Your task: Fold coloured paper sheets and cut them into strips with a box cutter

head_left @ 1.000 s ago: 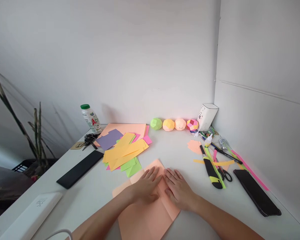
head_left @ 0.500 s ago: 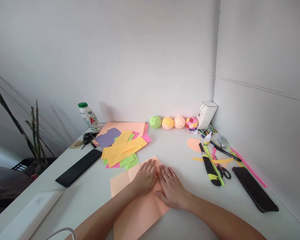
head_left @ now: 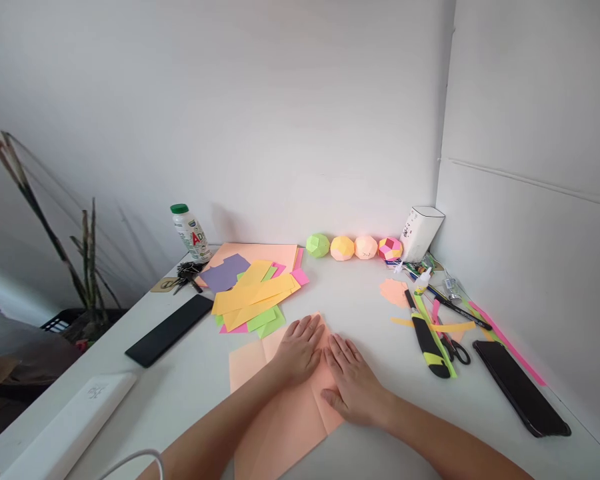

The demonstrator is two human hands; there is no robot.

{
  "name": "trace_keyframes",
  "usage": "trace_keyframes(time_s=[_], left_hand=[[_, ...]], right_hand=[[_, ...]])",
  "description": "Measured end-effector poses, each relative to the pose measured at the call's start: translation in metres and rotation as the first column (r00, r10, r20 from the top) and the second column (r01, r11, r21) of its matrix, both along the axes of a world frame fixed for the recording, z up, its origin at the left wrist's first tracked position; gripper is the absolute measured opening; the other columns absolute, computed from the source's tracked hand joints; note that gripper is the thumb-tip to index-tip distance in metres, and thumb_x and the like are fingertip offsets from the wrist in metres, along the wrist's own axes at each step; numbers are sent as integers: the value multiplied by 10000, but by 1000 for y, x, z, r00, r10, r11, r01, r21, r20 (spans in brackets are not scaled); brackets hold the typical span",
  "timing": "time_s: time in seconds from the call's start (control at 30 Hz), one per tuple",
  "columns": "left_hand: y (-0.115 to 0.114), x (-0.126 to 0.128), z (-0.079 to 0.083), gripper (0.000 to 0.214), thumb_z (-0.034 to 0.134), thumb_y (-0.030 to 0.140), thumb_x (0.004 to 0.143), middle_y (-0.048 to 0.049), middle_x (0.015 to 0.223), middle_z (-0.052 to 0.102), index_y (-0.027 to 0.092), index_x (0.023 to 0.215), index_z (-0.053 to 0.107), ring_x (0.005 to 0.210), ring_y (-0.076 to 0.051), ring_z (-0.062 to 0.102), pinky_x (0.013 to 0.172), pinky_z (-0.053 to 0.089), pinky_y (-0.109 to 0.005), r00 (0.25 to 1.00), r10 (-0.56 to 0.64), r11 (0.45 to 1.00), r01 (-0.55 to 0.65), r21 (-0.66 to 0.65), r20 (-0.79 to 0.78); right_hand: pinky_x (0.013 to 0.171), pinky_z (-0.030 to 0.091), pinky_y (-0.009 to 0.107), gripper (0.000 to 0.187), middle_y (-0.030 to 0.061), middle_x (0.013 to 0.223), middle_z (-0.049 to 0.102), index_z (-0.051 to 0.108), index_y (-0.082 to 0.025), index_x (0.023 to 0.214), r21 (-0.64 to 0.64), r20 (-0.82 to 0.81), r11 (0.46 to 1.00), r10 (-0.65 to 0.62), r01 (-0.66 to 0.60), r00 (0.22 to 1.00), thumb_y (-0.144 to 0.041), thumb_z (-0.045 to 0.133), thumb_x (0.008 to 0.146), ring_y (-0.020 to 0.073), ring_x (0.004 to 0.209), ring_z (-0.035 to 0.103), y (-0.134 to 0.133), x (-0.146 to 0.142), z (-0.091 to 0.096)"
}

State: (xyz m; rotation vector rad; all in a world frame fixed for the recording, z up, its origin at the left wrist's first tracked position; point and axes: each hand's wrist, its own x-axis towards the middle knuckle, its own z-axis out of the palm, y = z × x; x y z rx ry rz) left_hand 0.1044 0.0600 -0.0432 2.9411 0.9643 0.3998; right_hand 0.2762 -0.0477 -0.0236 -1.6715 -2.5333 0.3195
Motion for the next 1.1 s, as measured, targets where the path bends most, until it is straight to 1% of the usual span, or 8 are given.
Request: trace_keyframes(time_s=[0.2,0.43,0.6,0.7,0.8,0.87,0.93,1.1], left_hand=[[3,1,7,502,383,365,895,-126,1454,384,137,1334,469,1277,-317,372,1005,307,-455,1000,-6,1000,6,2,-8],[6,-1,11,503,411,364,871,-123,1435,409,138,1316,475,1236,-323,381,962,319,-457,999,-44,999,44,-13,20],[6,-1,11,490,402,354,870,-114,1422,422,149,1309,475,1215,-329,380,941,325,-460,997,-61,998,62,-8,38],[5,0,13,458,393,329,869,-118,1404,429,165,1286,485,1196,-331,387,917,340,-465,996,-79,997,79,4,42],[2,0,17,411,391,285,859,-121,1360,455,184,1240,509,1154,-328,413,880,367,-467,994,-98,995,98,8,48],[1,0,19,386,386,259,862,-120,1325,475,194,1219,517,1145,-325,419,884,373,-473,992,-112,994,111,13,61],[0,-1,20,376,376,240,875,-124,1302,488,187,1220,514,1164,-326,410,912,369,-485,987,-139,990,138,25,77],[2,1,16,338,357,140,891,-107,1255,532,191,1174,536,1202,-281,415,975,372,-463,951,-271,962,271,20,148]], right_hand=[[1155,149,482,660,163,1535,83,208,-45,1466,17,40,1000,8,-9,999,-427,356,949,306,1419,46,-25,9,3],[1095,311,448,551,161,1469,350,383,-75,1404,264,84,963,22,-44,996,-334,442,922,303,1366,282,-54,15,0],[978,436,438,346,169,1207,624,612,-79,1172,484,21,874,37,-43,999,-194,477,875,293,1189,510,-72,14,5],[907,484,377,272,93,974,708,677,-158,977,471,-110,882,64,-5,992,-128,420,889,223,1033,601,-69,26,16],[898,481,353,270,58,890,701,671,-195,881,445,-164,877,-117,180,979,-160,406,916,196,949,616,-54,57,25],[933,446,412,253,113,1031,669,673,-173,917,485,-90,796,-366,362,926,-216,424,907,259,1049,570,-42,82,26],[917,430,481,281,192,1174,592,657,-122,1011,456,19,692,-637,560,771,-259,454,874,345,1117,513,-32,105,24],[910,411,495,361,201,1137,603,603,-97,1128,396,14,642,-719,656,695,-270,469,841,364,1091,514,-19,136,15]])
